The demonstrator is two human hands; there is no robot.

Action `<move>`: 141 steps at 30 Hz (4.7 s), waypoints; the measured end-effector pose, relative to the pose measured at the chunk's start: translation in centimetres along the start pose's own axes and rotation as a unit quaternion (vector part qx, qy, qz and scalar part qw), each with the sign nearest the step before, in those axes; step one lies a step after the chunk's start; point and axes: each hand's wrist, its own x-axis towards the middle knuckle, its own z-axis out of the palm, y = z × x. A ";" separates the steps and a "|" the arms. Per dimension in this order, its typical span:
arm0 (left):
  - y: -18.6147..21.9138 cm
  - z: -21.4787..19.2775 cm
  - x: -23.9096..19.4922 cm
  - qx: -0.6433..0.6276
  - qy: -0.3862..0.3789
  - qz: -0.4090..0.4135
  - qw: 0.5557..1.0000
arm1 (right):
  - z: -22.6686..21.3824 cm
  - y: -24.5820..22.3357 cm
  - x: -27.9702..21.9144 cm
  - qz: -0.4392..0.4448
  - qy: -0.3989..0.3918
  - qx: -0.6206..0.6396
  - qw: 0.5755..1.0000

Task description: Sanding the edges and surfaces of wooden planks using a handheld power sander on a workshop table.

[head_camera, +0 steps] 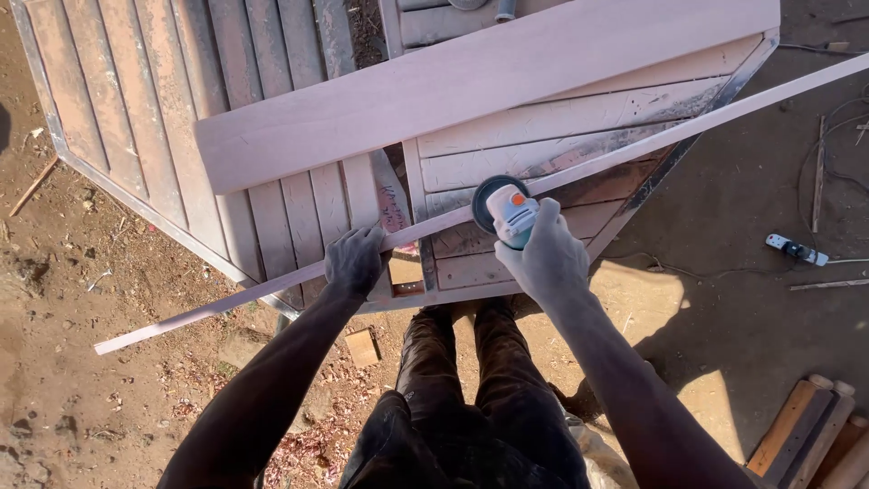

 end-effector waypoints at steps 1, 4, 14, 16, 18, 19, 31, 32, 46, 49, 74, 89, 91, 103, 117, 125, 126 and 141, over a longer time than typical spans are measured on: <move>0.1 -0.3 0.3 -0.009 -0.006 0.000 1.000 | 0.9 -0.9 -0.6 -0.039 0.015 -0.013 0.999; -0.1 -0.1 0.1 0.027 -0.033 -0.009 0.999 | 1.6 -2.5 -1.1 -0.064 -0.003 -0.010 0.998; -0.4 -0.2 -0.5 0.035 0.004 0.005 0.999 | -6.8 7.9 5.4 0.065 -0.022 -0.009 0.998; -0.3 -0.3 -0.5 0.030 -0.002 0.008 1.000 | -8.0 10.6 7.1 0.127 -0.042 -0.014 0.991; -0.7 -0.3 -0.6 0.021 -0.004 0.002 1.000 | -8.9 11.3 8.5 0.139 -0.031 -0.010 0.990; -0.8 -0.3 -0.7 0.012 -0.006 -0.007 1.000 | -9.4 11.7 9.1 0.148 -0.021 -0.006 0.989; 3.9 0.6 3.9 -0.019 0.004 0.009 1.000 | -14.5 13.7 10.9 0.178 0.015 0.094 0.979; 5.9 1.1 4.9 -0.019 -0.002 0.012 1.000 | -13.6 13.6 10.5 0.183 0.012 0.094 0.979; 12.2 2.4 9.6 0.024 -0.226 -0.068 0.971 | -4.5 8.6 6.7 -0.016 -0.058 0.006 0.998; 12.2 2.3 9.4 0.044 -0.208 -0.057 0.976 | -6.7 11.6 8.1 -0.004 -0.042 0.003 0.999; 11.5 2.9 8.7 0.027 -0.141 -0.048 0.989 | -6.1 10.6 8.5 -0.080 -0.021 0.014 0.996; 12.5 1.7 8.9 0.021 -0.130 -0.042 0.990 | -15.7 20.8 16.0 0.122 -0.005 0.039 0.992; 12.0 2.0 8.8 0.017 -0.086 -0.020 0.996 | -15.4 21.1 16.3 0.133 -0.007 0.048 0.990; 12.8 1.4 9.1 0.029 -0.105 -0.028 0.994 | -7.2 10.4 9.9 -0.023 -0.112 0.028 0.993; 12.2 1.7 8.5 0.023 -0.113 -0.020 0.993 | -9.9 15.4 12.4 0.056 -0.053 0.027 0.997; 12.3 1.7 8.5 0.034 -0.075 -0.030 0.996 | -13.6 19.7 16.2 0.074 -0.034 0.043 0.996; 11.6 2.7 8.1 0.037 -0.088 -0.036 0.995 | -12.9 19.6 16.2 0.061 -0.045 0.028 0.997; 10.8 3.7 7.5 0.045 -0.058 -0.028 0.997 | -8.8 16.5 13.5 -0.037 -0.049 0.030 0.998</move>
